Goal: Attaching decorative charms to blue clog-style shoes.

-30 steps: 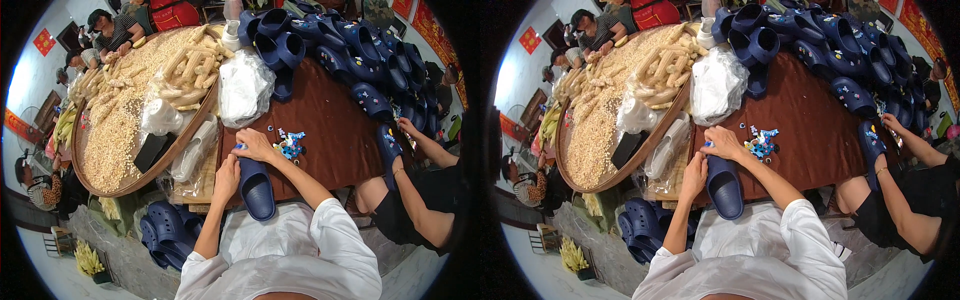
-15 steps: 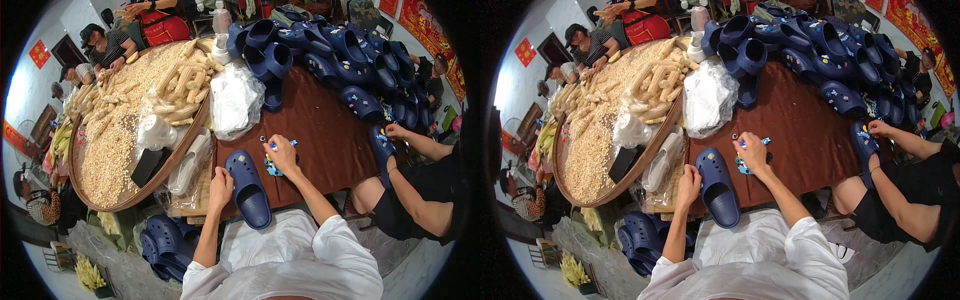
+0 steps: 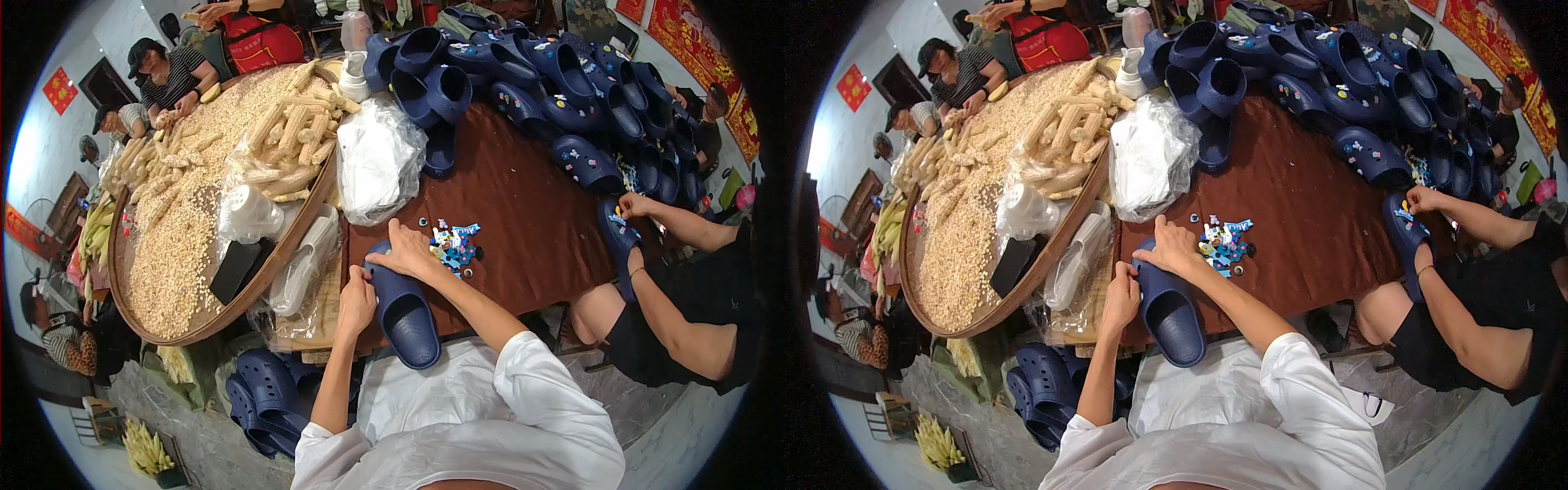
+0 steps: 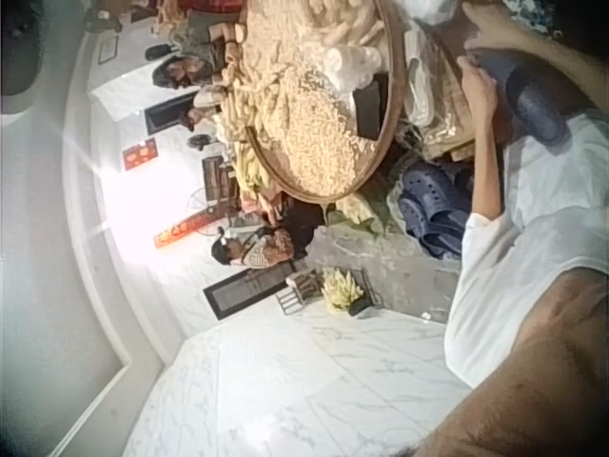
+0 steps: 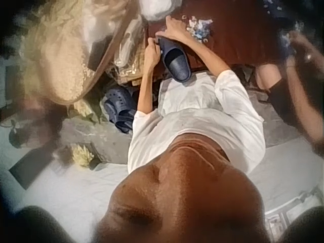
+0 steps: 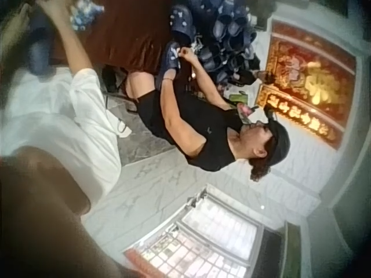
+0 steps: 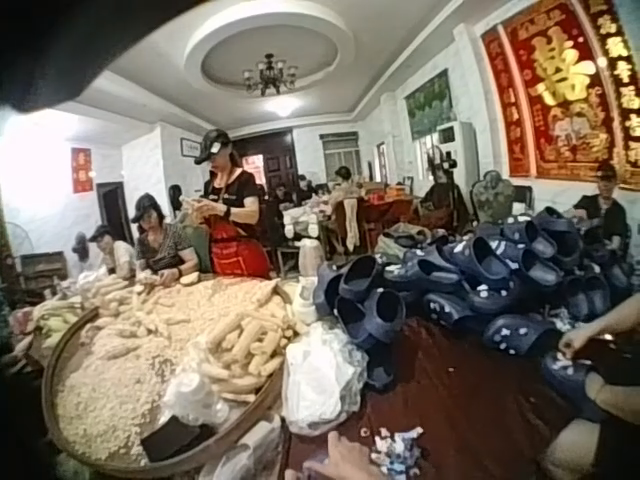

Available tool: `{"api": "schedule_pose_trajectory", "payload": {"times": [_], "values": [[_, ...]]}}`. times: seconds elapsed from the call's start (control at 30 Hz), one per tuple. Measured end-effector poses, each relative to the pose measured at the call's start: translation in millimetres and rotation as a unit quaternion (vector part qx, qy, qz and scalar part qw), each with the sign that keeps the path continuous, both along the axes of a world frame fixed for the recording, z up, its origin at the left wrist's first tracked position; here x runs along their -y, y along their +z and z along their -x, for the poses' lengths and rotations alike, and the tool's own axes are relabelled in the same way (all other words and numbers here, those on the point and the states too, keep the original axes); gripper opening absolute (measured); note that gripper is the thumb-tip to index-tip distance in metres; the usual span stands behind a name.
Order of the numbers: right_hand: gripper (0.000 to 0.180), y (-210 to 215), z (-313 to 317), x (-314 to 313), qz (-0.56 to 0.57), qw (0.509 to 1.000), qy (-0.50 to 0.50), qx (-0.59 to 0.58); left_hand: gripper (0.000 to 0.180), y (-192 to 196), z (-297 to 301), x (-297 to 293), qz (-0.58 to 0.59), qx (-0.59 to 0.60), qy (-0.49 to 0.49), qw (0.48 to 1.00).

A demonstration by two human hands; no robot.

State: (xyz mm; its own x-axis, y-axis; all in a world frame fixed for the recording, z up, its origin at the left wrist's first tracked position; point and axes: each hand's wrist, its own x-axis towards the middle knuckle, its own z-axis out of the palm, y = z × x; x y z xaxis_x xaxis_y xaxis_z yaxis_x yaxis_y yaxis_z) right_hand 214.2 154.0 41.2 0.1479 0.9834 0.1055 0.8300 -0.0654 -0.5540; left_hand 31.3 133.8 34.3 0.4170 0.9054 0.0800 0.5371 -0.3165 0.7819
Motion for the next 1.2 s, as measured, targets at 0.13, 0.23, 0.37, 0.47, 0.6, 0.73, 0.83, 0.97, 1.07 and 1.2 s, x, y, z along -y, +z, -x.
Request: {"api": "schedule_pose_trajectory", "payload": {"times": [0.13,0.23,0.37,0.47,0.6,0.73,0.83,0.97,1.07,1.2], "values": [[0.054,-8.4,0.1,1.0,-0.016,1.0,0.019,0.001,0.011,-11.7,4.0,-1.2,0.002,0.04,0.0,0.999],[0.047,-12.2,2.3,0.5,-0.026,0.999,0.034,0.013,0.01,-33.3,15.9,3.6,0.157,0.195,0.083,0.965],[0.047,-11.8,-0.7,0.8,-0.027,0.999,0.026,0.005,0.016,-31.4,4.9,13.7,0.021,0.198,0.112,0.974],[0.045,-15.9,-3.8,2.4,-0.043,0.998,0.037,-0.014,0.014,-11.6,-6.2,-4.6,-0.074,0.137,0.092,0.984],[0.047,-38.1,-18.1,5.3,-0.059,0.991,0.055,-0.111,0.01,31.7,-49.8,-33.3,-0.151,0.079,0.033,0.985],[0.044,-73.7,-30.9,-5.2,-0.012,0.99,0.116,-0.075,0.012,39.6,-98.5,-54.0,-0.217,0.003,-0.09,0.972],[0.038,-108.1,-27.6,-15.2,-0.045,0.992,0.119,-0.028,0.013,34.7,-126.9,-58.9,-0.22,-0.097,-0.154,0.958],[0.044,-101.6,-21.3,-5.4,-0.187,0.974,0.122,0.025,0.015,31.5,-122.2,-58.0,-0.249,-0.08,-0.16,0.952],[0.044,-80.3,-29.0,-1.7,-0.103,0.99,0.092,-0.01,0.016,58.8,-108.0,-35.2,-0.237,0.02,-0.119,0.964],[0.043,-35.8,-14.8,8.7,-0.023,0.999,0.023,-0.03,0.012,53.9,-54.3,-4.2,-0.162,0.063,0.043,0.984]]}}
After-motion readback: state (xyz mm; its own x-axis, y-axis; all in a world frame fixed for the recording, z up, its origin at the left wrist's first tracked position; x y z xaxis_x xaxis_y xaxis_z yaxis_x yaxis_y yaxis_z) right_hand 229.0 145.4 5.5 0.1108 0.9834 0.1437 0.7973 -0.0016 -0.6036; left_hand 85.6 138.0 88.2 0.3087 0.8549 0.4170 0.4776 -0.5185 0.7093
